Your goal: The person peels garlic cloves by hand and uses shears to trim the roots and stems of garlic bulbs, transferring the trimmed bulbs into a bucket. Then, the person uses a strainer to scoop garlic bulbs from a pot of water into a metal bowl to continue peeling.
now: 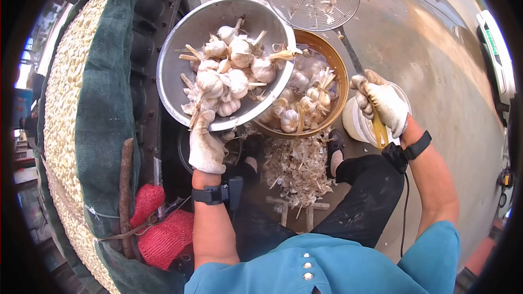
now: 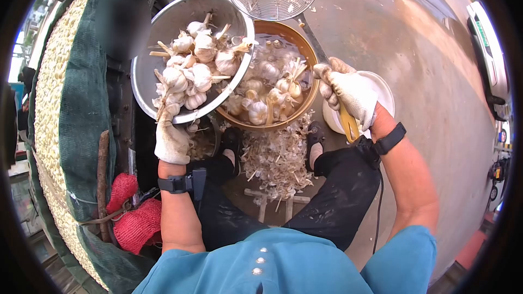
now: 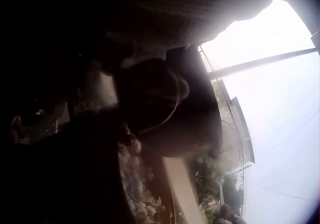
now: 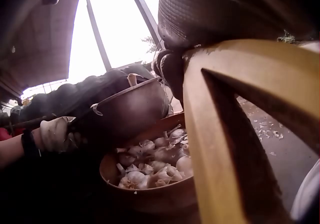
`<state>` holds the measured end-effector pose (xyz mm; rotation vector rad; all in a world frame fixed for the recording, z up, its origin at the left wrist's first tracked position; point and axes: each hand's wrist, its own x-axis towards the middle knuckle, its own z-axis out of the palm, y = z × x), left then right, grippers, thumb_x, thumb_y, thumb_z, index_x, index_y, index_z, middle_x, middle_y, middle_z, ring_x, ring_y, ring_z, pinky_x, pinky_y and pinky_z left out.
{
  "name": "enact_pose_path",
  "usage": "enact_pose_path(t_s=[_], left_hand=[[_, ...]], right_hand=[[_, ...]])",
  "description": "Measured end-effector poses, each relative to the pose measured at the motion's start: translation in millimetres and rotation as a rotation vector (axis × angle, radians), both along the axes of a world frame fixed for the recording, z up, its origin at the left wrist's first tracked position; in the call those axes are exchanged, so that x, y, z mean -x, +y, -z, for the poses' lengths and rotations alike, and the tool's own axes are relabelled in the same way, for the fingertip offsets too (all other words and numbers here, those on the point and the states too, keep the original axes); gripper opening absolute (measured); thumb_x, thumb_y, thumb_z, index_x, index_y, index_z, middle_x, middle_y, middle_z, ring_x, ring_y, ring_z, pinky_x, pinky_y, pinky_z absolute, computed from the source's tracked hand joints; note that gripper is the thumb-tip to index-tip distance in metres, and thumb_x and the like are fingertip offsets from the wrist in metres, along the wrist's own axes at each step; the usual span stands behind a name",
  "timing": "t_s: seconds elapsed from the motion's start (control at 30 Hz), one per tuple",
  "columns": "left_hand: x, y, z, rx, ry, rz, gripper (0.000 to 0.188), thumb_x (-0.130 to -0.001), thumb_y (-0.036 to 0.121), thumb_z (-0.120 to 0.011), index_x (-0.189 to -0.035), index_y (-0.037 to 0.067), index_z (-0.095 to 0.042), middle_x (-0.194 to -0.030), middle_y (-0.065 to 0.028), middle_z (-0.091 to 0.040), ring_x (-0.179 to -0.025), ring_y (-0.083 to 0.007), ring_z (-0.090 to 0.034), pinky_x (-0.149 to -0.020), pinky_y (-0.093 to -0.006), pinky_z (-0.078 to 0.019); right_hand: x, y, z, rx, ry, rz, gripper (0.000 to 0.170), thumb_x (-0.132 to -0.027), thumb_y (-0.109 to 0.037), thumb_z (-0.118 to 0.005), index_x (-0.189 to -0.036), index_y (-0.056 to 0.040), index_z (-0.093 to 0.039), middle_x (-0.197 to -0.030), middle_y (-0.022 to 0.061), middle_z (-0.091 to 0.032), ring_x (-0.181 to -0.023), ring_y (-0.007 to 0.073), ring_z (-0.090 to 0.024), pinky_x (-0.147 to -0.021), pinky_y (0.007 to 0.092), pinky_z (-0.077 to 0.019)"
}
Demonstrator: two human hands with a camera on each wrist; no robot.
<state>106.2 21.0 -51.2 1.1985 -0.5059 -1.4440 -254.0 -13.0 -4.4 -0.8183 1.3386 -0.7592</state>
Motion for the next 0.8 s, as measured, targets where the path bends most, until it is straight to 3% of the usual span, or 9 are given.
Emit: enact_pose_path(t_s=[0.07, 0.2, 0.5, 0.53, 0.57, 0.63, 0.67, 0.73, 0.8], left_hand=[[-0.9, -0.2, 5.3, -0.004, -0.002, -0.011, 0.040, -0.087, 0.022, -0.051, -0.125, 0.008, -0.054, -0.098, -0.0042, -0.065, -0.074, -0.0120, -0.063, -0.048, -0.0212, -0.0473], [-4.8, 0.8, 10.2, -0.021, 0.015, -0.018, 0.042, -0.088, 0.023, -0.053, -0.127, 0.008, -0.050, -0.101, -0.0053, -0.064, -0.078, -0.0135, -0.064, -0.049, -0.0235, -0.0508], [-1.3, 0.7, -2.2, -0.011, 0.025, 0.012, 0.043, -0.089, 0.021, -0.051, -0.129, 0.007, -0.048, -0.104, -0.0071, -0.064, -0.078, -0.0148, -0.065, -0.049, -0.0222, -0.0501], [-2.6, 1.0, 1.1, -0.018, 0.014, -0.009, 0.043, -0.088, 0.021, -0.050, -0.129, 0.007, -0.049, -0.103, -0.0070, -0.064, -0.078, -0.0147, -0.065, -0.048, -0.0221, -0.0499], [-0.9, 0.4, 2.3, -0.026, 0.005, -0.027, 0.043, -0.088, 0.021, -0.050, -0.129, 0.007, -0.049, -0.103, -0.0069, -0.064, -0.078, -0.0146, -0.066, -0.048, -0.0220, -0.0497], [-0.7, 0.3, 1.8, -0.036, -0.045, -0.015, 0.042, -0.088, 0.022, -0.049, -0.129, 0.008, -0.049, -0.103, -0.0064, -0.064, -0.078, -0.0143, -0.065, -0.047, -0.0219, -0.0477], [-1.2, 0.2, 2.4, -0.043, -0.047, -0.021, 0.042, -0.088, 0.022, -0.050, -0.128, 0.008, -0.050, -0.102, -0.0062, -0.065, -0.077, -0.0140, -0.065, -0.047, -0.0219, -0.0474], [-1.2, 0.5, 1.9, -0.057, -0.059, -0.023, 0.041, -0.088, 0.022, -0.051, -0.127, 0.009, -0.051, -0.101, -0.0059, -0.065, -0.075, -0.0134, -0.064, -0.048, -0.0220, -0.0470], [-1.7, -0.3, 1.0, -0.059, -0.050, -0.020, 0.041, -0.087, 0.022, -0.051, -0.127, 0.009, -0.051, -0.101, -0.0058, -0.065, -0.075, -0.0135, -0.064, -0.048, -0.0221, -0.0470]], right_hand=[[-0.6, -2.0, -1.9, -0.030, 0.024, 0.056, 0.019, -0.097, -0.023, -0.051, -0.102, -0.0049, -0.054, -0.062, -0.0020, -0.051, -0.043, 0.0038, -0.040, -0.038, 0.0175, -0.0312], [19.6, 3.7, 19.9, -0.143, 0.070, 0.023, 0.016, -0.097, -0.025, -0.050, -0.098, -0.0091, -0.055, -0.066, -0.0027, -0.052, -0.045, 0.0025, -0.040, -0.039, 0.0173, -0.0318], [9.2, -19.2, 55.0, -0.225, 0.303, -0.214, 0.020, -0.098, -0.025, -0.047, -0.087, -0.0103, -0.055, -0.057, -0.0025, -0.050, -0.043, 0.0062, -0.045, -0.038, 0.0189, -0.0356], [8.4, -25.2, 58.1, -0.224, 0.380, -0.221, 0.021, -0.098, -0.027, -0.046, -0.087, -0.0124, -0.056, -0.058, -0.0013, -0.053, -0.044, 0.0060, -0.048, -0.039, 0.0205, -0.0373], [5.2, -32.6, 52.1, -0.229, 0.500, -0.288, 0.018, -0.097, -0.025, -0.047, -0.090, -0.0111, -0.057, -0.065, 0.0041, -0.059, -0.054, 0.0136, -0.056, -0.049, 0.0278, -0.0465], [22.1, -44.9, 80.7, 0.325, 1.140, -0.639, 0.015, -0.093, -0.023, -0.052, -0.097, -0.0099, -0.059, -0.080, 0.0104, -0.063, -0.072, 0.0249, -0.062, -0.067, 0.0367, -0.0506], [15.1, -48.6, 66.8, 0.315, 1.146, -0.636, 0.015, -0.093, -0.023, -0.052, -0.097, -0.0099, -0.059, -0.080, 0.0104, -0.063, -0.072, 0.0249, -0.062, -0.067, 0.0367, -0.0506], [-6.9, -53.1, 41.8, 0.273, 1.562, -0.610, 0.017, -0.086, -0.021, -0.059, -0.099, -0.0091, -0.062, -0.097, 0.0137, -0.066, -0.101, 0.0295, -0.063, -0.079, 0.0396, -0.0525], [-16.8, -54.5, 39.6, 0.398, 1.640, -0.653, 0.017, -0.086, -0.019, -0.059, -0.101, -0.0107, -0.062, -0.099, 0.0134, -0.065, -0.100, 0.0289, -0.063, -0.078, 0.0396, -0.0529]])
